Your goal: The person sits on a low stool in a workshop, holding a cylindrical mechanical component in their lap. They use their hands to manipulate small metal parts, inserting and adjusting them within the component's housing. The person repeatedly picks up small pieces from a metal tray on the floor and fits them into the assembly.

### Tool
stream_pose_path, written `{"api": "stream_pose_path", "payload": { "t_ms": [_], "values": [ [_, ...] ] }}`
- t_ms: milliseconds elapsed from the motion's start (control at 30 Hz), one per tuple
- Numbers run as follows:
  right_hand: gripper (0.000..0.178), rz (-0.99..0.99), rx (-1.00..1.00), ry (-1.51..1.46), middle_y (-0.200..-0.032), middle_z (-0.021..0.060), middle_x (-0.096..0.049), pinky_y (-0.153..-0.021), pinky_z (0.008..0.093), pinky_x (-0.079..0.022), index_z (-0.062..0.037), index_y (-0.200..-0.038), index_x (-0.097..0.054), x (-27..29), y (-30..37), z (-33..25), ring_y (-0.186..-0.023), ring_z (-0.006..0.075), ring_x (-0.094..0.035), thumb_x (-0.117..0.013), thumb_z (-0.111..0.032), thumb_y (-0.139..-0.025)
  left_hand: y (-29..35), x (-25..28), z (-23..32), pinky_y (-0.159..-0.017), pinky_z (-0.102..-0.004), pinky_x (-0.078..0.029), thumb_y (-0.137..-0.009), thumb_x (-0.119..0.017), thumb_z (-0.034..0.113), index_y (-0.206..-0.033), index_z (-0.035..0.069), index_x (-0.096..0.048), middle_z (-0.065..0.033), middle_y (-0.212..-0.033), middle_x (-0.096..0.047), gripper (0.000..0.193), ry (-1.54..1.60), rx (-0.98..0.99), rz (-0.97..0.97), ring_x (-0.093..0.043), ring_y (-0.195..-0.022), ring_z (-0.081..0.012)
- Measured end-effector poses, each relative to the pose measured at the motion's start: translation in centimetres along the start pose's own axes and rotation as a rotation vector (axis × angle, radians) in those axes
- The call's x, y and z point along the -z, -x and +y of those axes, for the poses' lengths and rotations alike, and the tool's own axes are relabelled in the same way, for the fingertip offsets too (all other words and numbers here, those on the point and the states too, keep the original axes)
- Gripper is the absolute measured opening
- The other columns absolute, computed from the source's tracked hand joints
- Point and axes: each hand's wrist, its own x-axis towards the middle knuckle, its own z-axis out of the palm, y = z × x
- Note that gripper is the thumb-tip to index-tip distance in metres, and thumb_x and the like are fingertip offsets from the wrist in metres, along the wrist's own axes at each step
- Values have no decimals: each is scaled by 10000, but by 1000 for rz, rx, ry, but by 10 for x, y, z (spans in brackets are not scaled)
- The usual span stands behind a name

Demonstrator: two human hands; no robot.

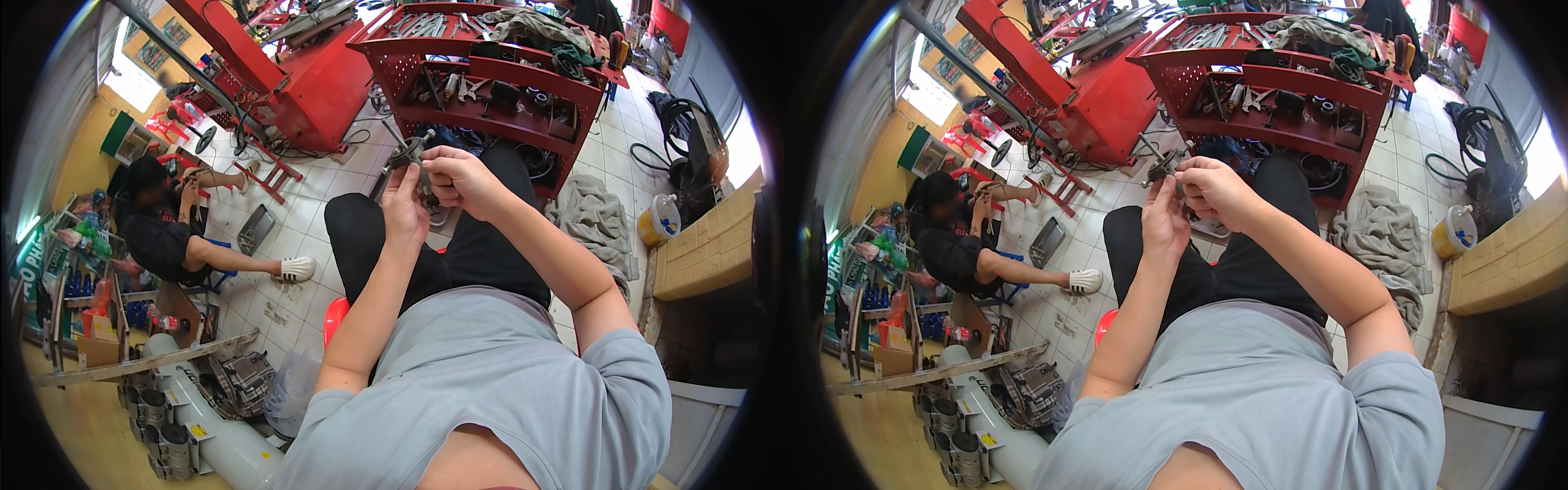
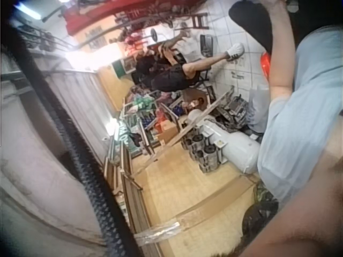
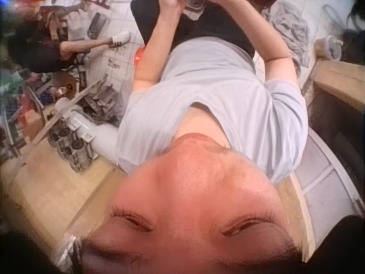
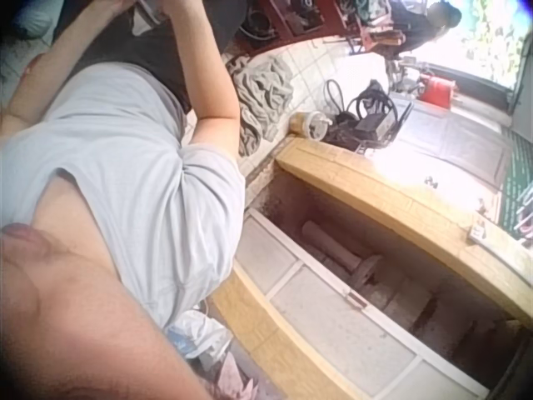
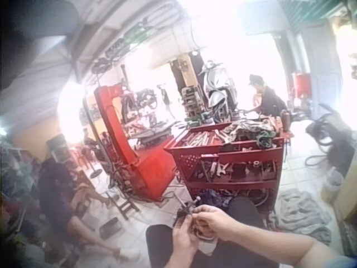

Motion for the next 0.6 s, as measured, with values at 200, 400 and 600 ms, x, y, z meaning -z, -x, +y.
{"api": "stream_pose_path", "payload": {
  "t_ms": [200,400,600],
  "values": [
    [168,158,75,380,-686,-20,-432,-503,236,-320,-46,-1034,-497,5,-8,5,-574,74,-383,-458,-181,-941,1,-2,0,-786,-252,-471,-918,-608,99,-1023,81,-638,-10,-977,-664,110,-53,-30,24,-611,-857,-103],
    [209,76,526,687,-763,37,-512,-629,285,-439,23,-1056,-485,7,-9,3,-691,106,-499,-410,-162,-993,-1,6,-2,-718,-243,-494,-926,-607,121,-1000,78,-622,-20,-937,-669,87,-30,73,36,-630,-798,-107],
    [191,85,674,796,-1079,65,-608,-806,223,-427,-20,-1125,-524,10,-9,-5,-987,105,-568,-543,-73,-943,4,7,1,-647,-235,-497,-929,-605,133,-990,79,-618,-11,-892,-672,83,-42,156,42,-632,-734,-95]
  ]
}}
